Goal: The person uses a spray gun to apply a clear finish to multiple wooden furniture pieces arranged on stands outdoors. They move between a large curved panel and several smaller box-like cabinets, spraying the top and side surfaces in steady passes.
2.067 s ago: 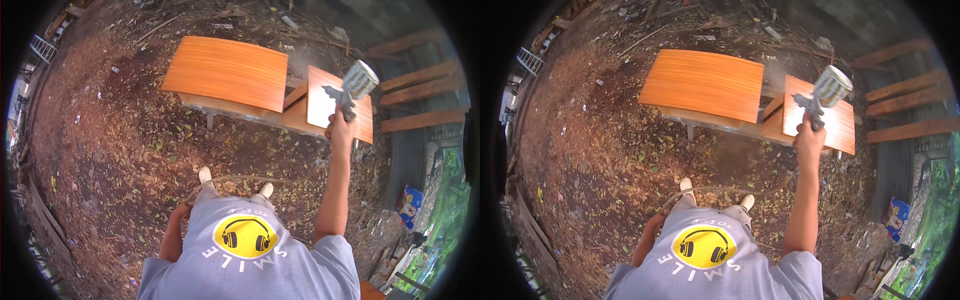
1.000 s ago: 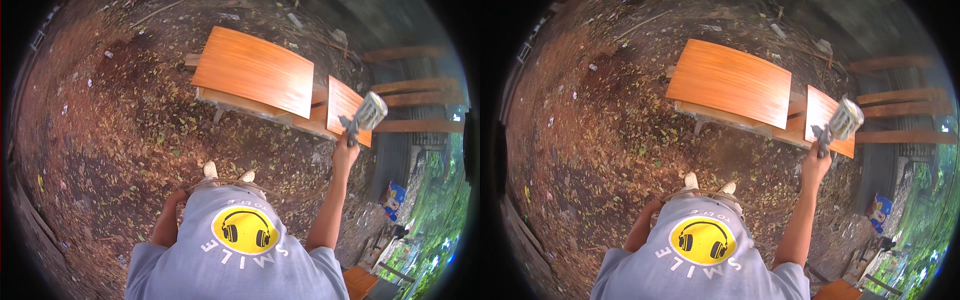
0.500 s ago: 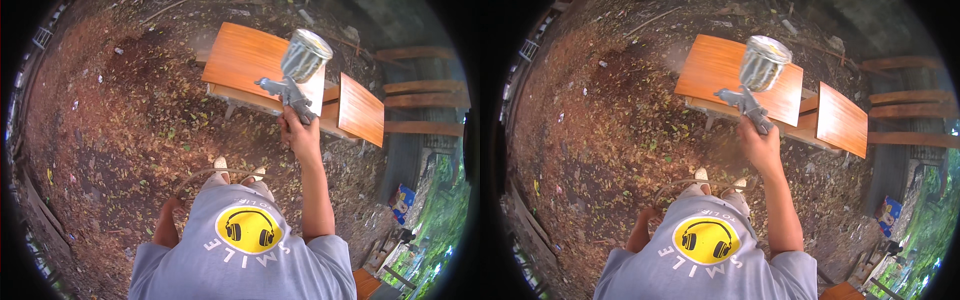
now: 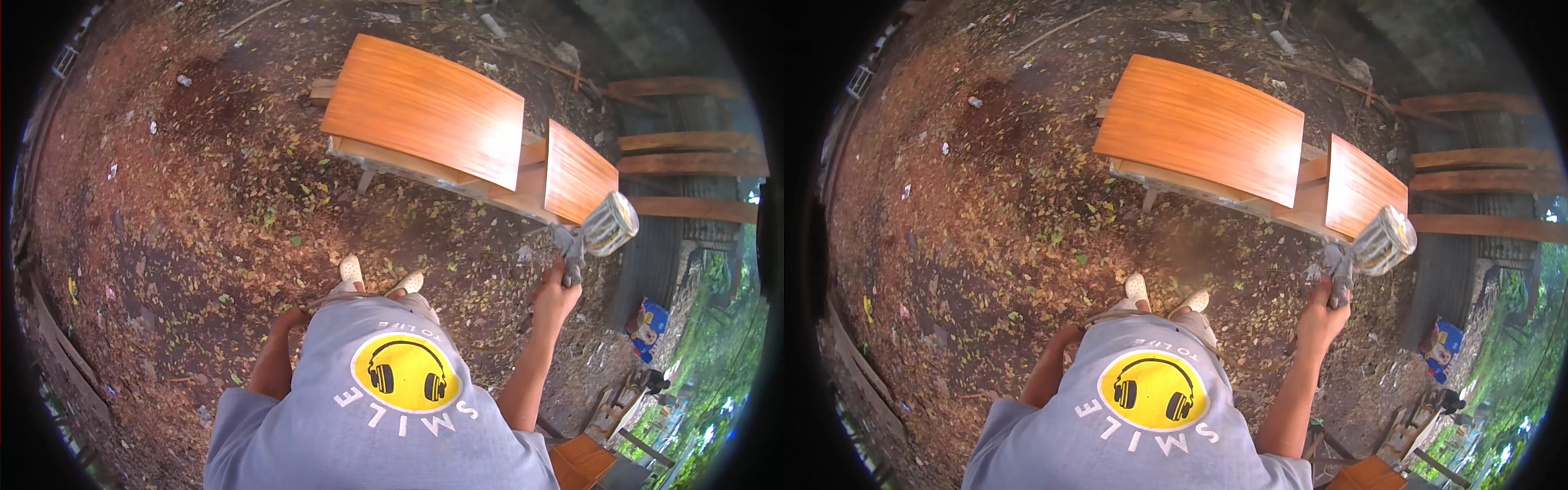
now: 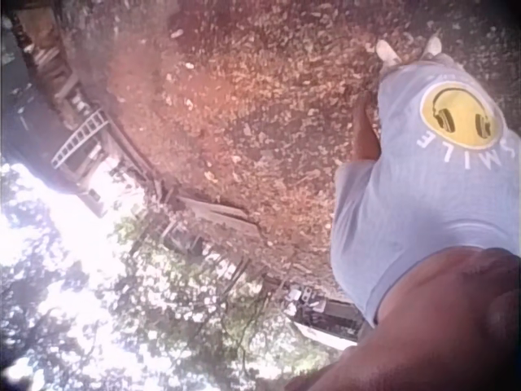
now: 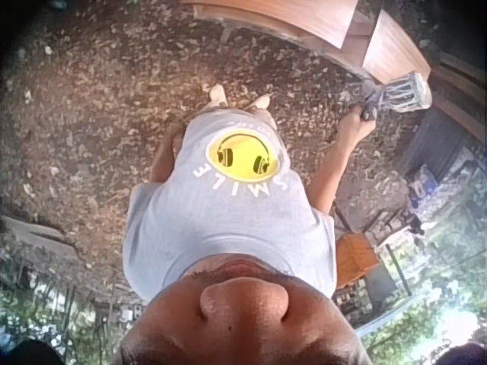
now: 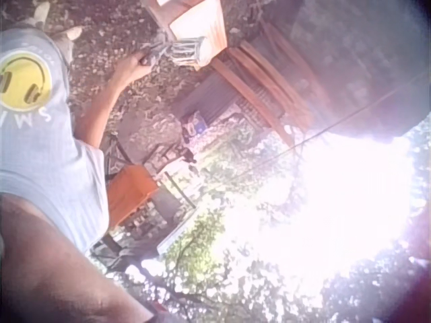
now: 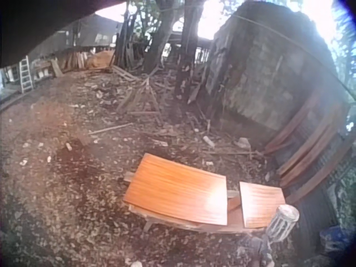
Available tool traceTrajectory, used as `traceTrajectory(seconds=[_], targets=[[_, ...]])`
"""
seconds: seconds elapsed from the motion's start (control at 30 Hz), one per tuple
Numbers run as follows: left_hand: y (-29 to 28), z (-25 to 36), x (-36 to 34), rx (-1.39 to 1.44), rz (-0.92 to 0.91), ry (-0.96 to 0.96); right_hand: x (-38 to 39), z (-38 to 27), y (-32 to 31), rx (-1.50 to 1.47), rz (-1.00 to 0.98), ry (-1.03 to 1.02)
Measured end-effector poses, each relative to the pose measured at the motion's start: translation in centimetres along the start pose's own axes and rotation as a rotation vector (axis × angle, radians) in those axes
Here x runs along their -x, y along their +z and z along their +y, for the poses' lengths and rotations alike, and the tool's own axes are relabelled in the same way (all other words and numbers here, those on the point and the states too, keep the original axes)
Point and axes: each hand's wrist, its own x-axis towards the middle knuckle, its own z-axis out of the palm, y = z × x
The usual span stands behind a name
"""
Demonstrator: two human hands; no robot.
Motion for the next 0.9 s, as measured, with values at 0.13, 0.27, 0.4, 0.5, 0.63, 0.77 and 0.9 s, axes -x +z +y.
traceTrajectory(seconds=[0.13, 0.27, 0.4, 0.5, 0.63, 0.77, 0.9], targets=[[-1.6, 1.1, -2.2, 0.107, 0.009, 0.078, 1.4, -0.5, -0.4, -0.017, -0.081, 0.087], [-2.6, -0.7, -2.9, 0.214, -0.065, -0.069, 4.4, -1.9, 2.9, -0.126, -0.366, 0.101], [-2.6, -2.0, 0.5, 0.237, -0.004, -0.17, 6.6, -2.5, 8.3, -0.062, -0.619, -0.088], [-1.5, -5.6, 2.2, 0.274, -0.068, -0.23, 7.9, -2.8, 11.5, -0.123, -0.834, -0.255], [0.4, -7.5, 3.5, 0.242, -0.125, -0.283, 8.2, -1.1, 13.2, -0.048, -0.941, -0.425], [-0.1, -2.5, 5.9, 0.049, -0.09, -0.268, 8.7, 1.5, 11.2, 0.064, -0.833, -0.291], [0.1, -3.1, 1.7, -0.008, -0.117, -0.168, 7.9, 5.4, 5.7, 0.08, -0.614, -0.206]])
